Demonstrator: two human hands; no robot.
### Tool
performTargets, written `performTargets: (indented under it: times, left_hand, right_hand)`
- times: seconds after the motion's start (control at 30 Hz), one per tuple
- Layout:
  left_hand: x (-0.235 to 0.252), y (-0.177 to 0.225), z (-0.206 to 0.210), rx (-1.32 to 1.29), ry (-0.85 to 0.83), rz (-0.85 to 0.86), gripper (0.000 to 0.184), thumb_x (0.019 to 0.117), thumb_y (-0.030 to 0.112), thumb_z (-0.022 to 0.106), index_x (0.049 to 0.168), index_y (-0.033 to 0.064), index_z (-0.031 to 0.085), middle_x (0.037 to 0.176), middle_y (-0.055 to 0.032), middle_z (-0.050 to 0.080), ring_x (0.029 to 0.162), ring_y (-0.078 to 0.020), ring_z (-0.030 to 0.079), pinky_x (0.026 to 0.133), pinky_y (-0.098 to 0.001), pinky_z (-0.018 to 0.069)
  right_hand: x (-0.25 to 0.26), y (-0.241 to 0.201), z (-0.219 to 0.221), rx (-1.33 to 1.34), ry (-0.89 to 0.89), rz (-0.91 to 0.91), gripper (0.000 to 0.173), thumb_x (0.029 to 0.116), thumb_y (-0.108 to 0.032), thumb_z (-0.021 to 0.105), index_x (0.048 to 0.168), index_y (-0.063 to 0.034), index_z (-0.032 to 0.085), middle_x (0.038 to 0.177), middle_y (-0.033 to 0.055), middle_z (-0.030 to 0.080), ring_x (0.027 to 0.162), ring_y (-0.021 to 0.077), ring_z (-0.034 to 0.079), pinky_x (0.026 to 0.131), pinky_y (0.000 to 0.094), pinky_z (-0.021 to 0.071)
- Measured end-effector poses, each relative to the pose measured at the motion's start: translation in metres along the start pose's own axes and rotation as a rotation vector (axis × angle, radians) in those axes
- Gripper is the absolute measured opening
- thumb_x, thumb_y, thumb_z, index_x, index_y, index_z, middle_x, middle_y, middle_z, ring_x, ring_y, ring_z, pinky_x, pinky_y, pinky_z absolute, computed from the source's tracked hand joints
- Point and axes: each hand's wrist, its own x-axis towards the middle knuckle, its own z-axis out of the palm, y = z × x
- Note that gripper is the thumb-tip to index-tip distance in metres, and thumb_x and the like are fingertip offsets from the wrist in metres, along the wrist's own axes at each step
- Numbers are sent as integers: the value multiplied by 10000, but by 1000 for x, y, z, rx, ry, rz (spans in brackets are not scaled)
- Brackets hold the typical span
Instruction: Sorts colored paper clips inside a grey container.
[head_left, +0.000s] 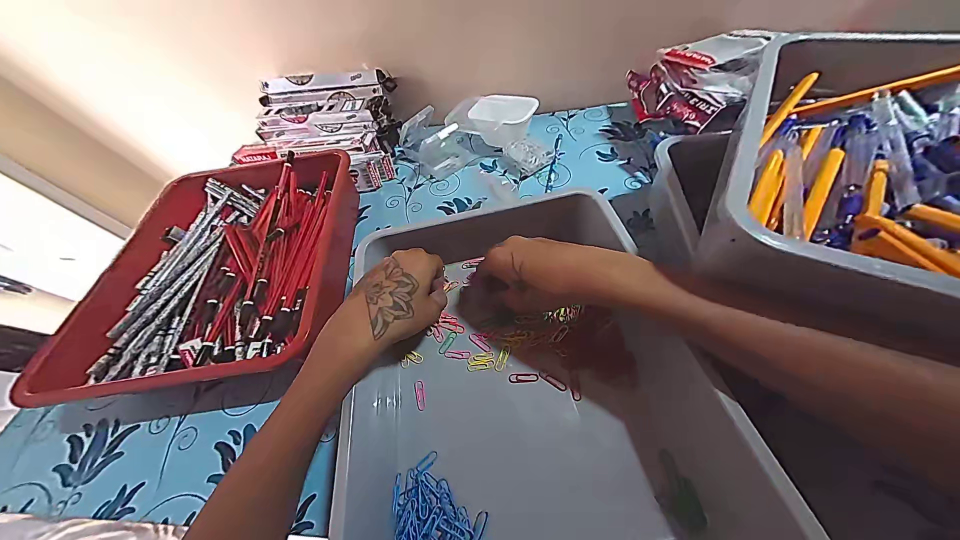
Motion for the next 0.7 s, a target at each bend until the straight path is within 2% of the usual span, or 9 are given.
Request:
performTargets:
  times: [0.07, 0.1, 0.2, 0.27, 0.33, 0.5, 0.6, 0.63, 0.7]
  left_hand:
    - [-6, 3, 0, -17, 80, -2, 61, 942, 25, 657, 976, -26, 659, 887, -209, 642, 843, -396, 651, 716, -575, 494]
    - [-7, 3, 0, -21, 100, 10, 100, 936, 3, 651, 1031, -26, 642, 923, -218, 638, 863, -408, 652, 722, -583, 498]
    - [-3, -6, 4, -36, 116, 205, 207, 917, -7, 644, 1124, -16, 656, 958, -197, 647, 866, -376, 663, 736, -547, 529]
    - [7, -12, 9, -68, 43, 328, 161, 907, 32, 654, 1057, 3, 706, 907, -151, 661, 845, -315, 670, 747, -502, 542]
    - [12, -15, 11, -59, -33, 355, 102, 916, 63, 676, 1005, 34, 717, 885, -119, 664, 845, -286, 669, 750, -480, 539]
    - [17, -13, 6, -64, -85, 368, 47, 913, 20, 702, 954, 11, 722, 851, -126, 670, 824, -275, 670, 754, -456, 532]
    - [14, -12, 4, -62, -70, 343, 167, 921, 27, 703, 1080, -25, 705, 964, -177, 688, 916, -327, 685, 841, -495, 539]
    - [12, -13, 4, -60, -48, 341, 171, 925, 31, 700, 1087, -25, 707, 974, -180, 689, 920, -329, 687, 846, -495, 542]
    - [10, -16, 7, -51, 9, 360, 139, 900, -1, 694, 1037, -14, 717, 920, -173, 674, 876, -335, 675, 789, -498, 538]
  right_hand:
    - [-2, 2, 1, 17, 55, -25, 140, 984, -121, 667, 1032, 2, 715, 894, 126, 683, 853, 268, 660, 756, 488, 529]
    - [-4, 2, 0, 26, 99, -33, 116, 972, -96, 663, 1011, 3, 709, 847, 118, 671, 805, 260, 649, 715, 480, 520]
    - [-5, 6, -6, -4, 210, -48, 75, 968, -65, 643, 970, 5, 671, 820, 112, 637, 788, 254, 626, 695, 462, 495]
    - [-7, 8, -10, -7, 247, -49, 164, 957, -12, 628, 1103, 19, 696, 943, 150, 687, 901, 293, 664, 798, 494, 529]
    - [-7, 8, -11, -25, 262, -33, 208, 973, -6, 618, 1160, 11, 707, 1015, 168, 706, 965, 316, 678, 854, 507, 537]
    - [-5, 10, -4, 4, 260, 2, 186, 980, -1, 603, 1129, 2, 715, 1015, 161, 708, 963, 306, 682, 848, 513, 538]
    - [-1, 15, 0, 11, 288, -63, 173, 969, -5, 609, 1101, -4, 721, 955, 142, 718, 891, 285, 694, 796, 502, 552]
    - [-1, 17, 0, 13, 305, -79, 170, 967, -15, 616, 1099, -10, 724, 951, 137, 718, 886, 281, 694, 793, 501, 555]
    - [0, 20, 0, 11, 336, -99, 169, 968, -37, 623, 1098, -20, 730, 963, 133, 721, 894, 278, 694, 794, 500, 553]
